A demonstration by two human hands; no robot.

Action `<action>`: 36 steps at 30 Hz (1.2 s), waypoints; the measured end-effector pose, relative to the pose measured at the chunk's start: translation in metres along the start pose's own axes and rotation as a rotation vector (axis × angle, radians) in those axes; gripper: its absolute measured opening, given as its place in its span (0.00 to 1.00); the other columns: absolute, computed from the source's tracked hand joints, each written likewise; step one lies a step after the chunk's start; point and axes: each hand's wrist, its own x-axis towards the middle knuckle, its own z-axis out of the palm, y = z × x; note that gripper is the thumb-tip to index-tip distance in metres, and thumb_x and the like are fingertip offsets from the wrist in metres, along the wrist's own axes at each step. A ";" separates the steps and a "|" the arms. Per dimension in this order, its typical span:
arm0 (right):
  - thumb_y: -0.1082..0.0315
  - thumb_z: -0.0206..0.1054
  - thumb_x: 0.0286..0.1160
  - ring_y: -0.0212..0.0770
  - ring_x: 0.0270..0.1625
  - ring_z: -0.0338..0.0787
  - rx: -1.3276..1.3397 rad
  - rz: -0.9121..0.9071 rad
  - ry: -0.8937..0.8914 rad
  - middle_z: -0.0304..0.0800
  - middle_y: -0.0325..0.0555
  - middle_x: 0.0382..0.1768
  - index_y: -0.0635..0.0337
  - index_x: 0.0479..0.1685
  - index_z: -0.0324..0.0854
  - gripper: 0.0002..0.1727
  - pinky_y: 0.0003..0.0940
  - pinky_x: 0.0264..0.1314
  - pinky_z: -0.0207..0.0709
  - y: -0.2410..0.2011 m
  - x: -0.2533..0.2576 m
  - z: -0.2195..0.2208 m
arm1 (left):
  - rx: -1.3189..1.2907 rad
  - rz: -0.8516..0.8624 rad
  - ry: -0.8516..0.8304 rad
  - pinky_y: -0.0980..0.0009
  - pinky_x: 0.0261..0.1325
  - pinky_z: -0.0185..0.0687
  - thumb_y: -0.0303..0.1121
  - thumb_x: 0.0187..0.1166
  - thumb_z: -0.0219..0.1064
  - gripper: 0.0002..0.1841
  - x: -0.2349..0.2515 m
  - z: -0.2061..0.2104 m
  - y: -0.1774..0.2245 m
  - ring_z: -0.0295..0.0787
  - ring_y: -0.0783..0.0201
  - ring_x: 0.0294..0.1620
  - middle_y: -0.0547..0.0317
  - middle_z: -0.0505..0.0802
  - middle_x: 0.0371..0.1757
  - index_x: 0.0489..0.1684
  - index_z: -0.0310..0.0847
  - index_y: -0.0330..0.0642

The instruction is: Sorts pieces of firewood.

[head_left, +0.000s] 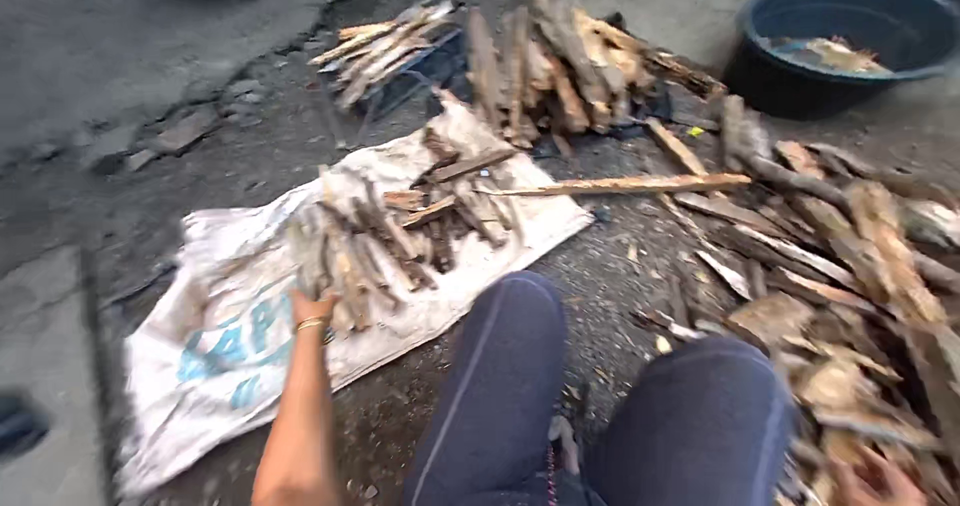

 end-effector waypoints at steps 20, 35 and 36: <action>0.62 0.76 0.74 0.74 0.92 0.52 0.042 0.797 0.494 0.44 0.77 0.91 0.67 0.96 0.38 0.56 0.66 0.90 0.54 0.155 0.081 -0.025 | 0.208 1.649 -0.636 0.22 0.80 0.56 0.55 0.76 0.64 0.45 -0.315 0.169 0.281 0.65 0.28 0.88 0.31 0.68 0.89 0.91 0.60 0.35; 0.66 0.75 0.74 0.74 0.86 0.63 -0.223 0.900 0.272 0.65 0.78 0.81 0.64 0.85 0.67 0.38 0.71 0.84 0.56 0.223 0.063 -0.048 | 0.311 1.659 -0.751 0.36 0.81 0.69 0.53 0.73 0.66 0.45 -0.327 0.212 0.288 0.71 0.31 0.85 0.30 0.69 0.88 0.91 0.60 0.35; 0.67 0.74 0.74 0.73 0.86 0.63 -0.223 0.890 0.278 0.64 0.78 0.82 0.64 0.84 0.69 0.36 0.70 0.85 0.57 0.225 0.062 -0.047 | 0.305 1.658 -0.749 0.37 0.81 0.70 0.52 0.73 0.66 0.45 -0.329 0.212 0.288 0.71 0.32 0.85 0.30 0.69 0.88 0.91 0.60 0.35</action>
